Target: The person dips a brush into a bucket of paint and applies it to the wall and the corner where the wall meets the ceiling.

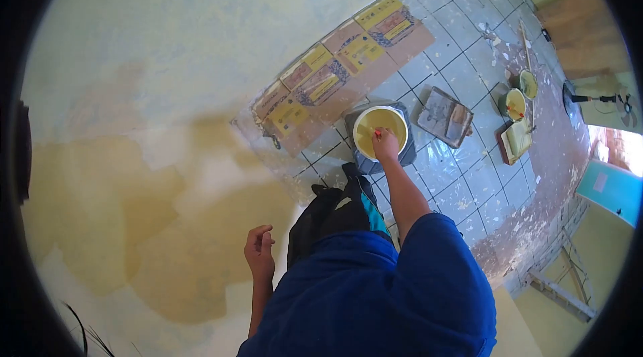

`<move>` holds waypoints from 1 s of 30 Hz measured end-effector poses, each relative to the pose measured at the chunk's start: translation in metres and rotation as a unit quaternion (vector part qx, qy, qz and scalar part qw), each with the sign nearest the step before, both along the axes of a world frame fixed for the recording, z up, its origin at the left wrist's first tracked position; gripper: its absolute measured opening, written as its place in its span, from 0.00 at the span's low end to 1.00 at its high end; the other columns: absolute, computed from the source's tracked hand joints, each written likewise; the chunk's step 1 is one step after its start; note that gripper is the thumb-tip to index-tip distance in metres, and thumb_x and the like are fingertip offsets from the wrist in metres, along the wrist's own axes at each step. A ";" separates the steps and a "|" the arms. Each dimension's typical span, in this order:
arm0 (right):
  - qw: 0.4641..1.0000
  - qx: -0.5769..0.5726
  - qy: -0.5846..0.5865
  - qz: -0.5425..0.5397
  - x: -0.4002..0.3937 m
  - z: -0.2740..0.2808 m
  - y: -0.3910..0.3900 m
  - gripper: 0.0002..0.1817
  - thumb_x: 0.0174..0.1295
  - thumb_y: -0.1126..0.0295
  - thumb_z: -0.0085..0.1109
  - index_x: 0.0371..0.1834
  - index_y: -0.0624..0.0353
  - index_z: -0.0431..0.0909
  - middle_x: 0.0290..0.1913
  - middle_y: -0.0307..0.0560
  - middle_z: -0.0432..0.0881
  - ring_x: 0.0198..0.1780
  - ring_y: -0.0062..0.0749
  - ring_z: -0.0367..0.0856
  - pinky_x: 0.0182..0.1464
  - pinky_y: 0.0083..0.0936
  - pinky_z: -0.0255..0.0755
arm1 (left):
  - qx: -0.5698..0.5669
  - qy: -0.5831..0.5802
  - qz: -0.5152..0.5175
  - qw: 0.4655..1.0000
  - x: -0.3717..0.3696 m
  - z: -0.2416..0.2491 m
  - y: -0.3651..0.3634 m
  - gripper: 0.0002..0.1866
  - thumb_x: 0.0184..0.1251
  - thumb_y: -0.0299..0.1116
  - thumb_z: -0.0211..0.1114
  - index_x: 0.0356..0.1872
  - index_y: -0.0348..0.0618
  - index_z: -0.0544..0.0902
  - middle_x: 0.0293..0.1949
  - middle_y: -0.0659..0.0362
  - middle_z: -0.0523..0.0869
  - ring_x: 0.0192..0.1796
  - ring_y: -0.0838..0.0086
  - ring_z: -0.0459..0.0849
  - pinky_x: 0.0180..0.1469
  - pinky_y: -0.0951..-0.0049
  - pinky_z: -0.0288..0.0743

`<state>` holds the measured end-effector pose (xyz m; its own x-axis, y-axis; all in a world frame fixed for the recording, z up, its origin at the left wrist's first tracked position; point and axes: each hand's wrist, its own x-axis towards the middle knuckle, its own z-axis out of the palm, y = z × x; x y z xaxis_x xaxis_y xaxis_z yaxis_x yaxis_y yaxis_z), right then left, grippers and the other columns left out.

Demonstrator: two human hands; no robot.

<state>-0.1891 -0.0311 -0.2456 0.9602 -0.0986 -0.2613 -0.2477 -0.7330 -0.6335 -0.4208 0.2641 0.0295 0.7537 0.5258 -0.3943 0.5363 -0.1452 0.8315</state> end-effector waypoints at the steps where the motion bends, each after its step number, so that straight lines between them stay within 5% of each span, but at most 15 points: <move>1: 1.000 -0.009 0.004 0.001 -0.002 -0.009 0.000 0.13 0.60 0.66 0.64 0.45 0.60 0.85 0.41 0.56 0.84 0.40 0.47 0.85 0.46 0.37 0.78 | 0.000 0.005 0.004 1.000 -0.004 0.000 0.000 0.07 0.71 0.26 0.60 0.47 0.40 0.83 0.44 0.59 0.83 0.39 0.80 0.79 0.43 0.77 0.75; 9: 0.993 -0.023 0.049 -0.105 0.004 -0.001 -0.014 0.17 0.63 0.56 0.61 0.46 0.56 0.84 0.44 0.60 0.84 0.48 0.57 0.83 0.49 0.47 0.76 | -0.040 0.018 0.043 0.998 -0.014 -0.013 0.000 0.12 0.74 0.31 0.60 0.52 0.37 0.81 0.41 0.54 0.88 0.40 0.77 0.85 0.42 0.76 0.79; 12: 0.997 -0.005 0.038 -0.066 0.004 -0.059 -0.053 0.16 0.67 0.56 0.59 0.43 0.58 0.83 0.36 0.54 0.86 0.39 0.50 0.85 0.44 0.44 0.77 | -0.034 0.014 0.033 0.999 -0.014 -0.018 -0.003 0.13 0.75 0.34 0.60 0.53 0.40 0.82 0.43 0.58 0.89 0.37 0.79 0.85 0.41 0.77 0.79; 13: 0.985 0.118 -0.034 -0.123 0.005 -0.071 -0.061 0.16 0.68 0.56 0.59 0.41 0.60 0.84 0.35 0.52 0.87 0.36 0.40 0.86 0.40 0.40 0.78 | -0.017 0.050 0.012 0.999 -0.004 0.000 -0.005 0.13 0.75 0.34 0.60 0.53 0.40 0.82 0.42 0.58 0.89 0.37 0.79 0.84 0.42 0.78 0.77; 16: 0.957 0.196 -0.025 -0.212 0.014 -0.032 -0.060 0.19 0.70 0.57 0.59 0.41 0.66 0.83 0.33 0.49 0.88 0.30 0.30 0.87 0.28 0.26 0.78 | -0.026 0.007 0.034 0.999 -0.003 0.002 -0.008 0.13 0.74 0.33 0.61 0.54 0.39 0.82 0.41 0.60 0.88 0.38 0.82 0.81 0.43 0.81 0.75; 21: 0.994 0.064 -0.029 -0.085 0.013 -0.006 -0.045 0.17 0.70 0.60 0.58 0.46 0.66 0.82 0.37 0.54 0.86 0.39 0.41 0.87 0.43 0.33 0.78 | -0.035 0.034 0.004 0.999 0.004 0.002 -0.008 0.12 0.75 0.32 0.59 0.54 0.39 0.81 0.42 0.60 0.88 0.37 0.80 0.82 0.44 0.77 0.77; 30: 0.999 -0.033 -0.030 -0.003 0.003 -0.040 -0.012 0.16 0.70 0.60 0.57 0.46 0.64 0.82 0.38 0.57 0.83 0.40 0.47 0.85 0.42 0.40 0.77 | -0.019 0.057 -0.012 0.998 0.004 0.011 -0.006 0.13 0.75 0.33 0.59 0.54 0.39 0.81 0.43 0.60 0.88 0.37 0.80 0.82 0.44 0.78 0.77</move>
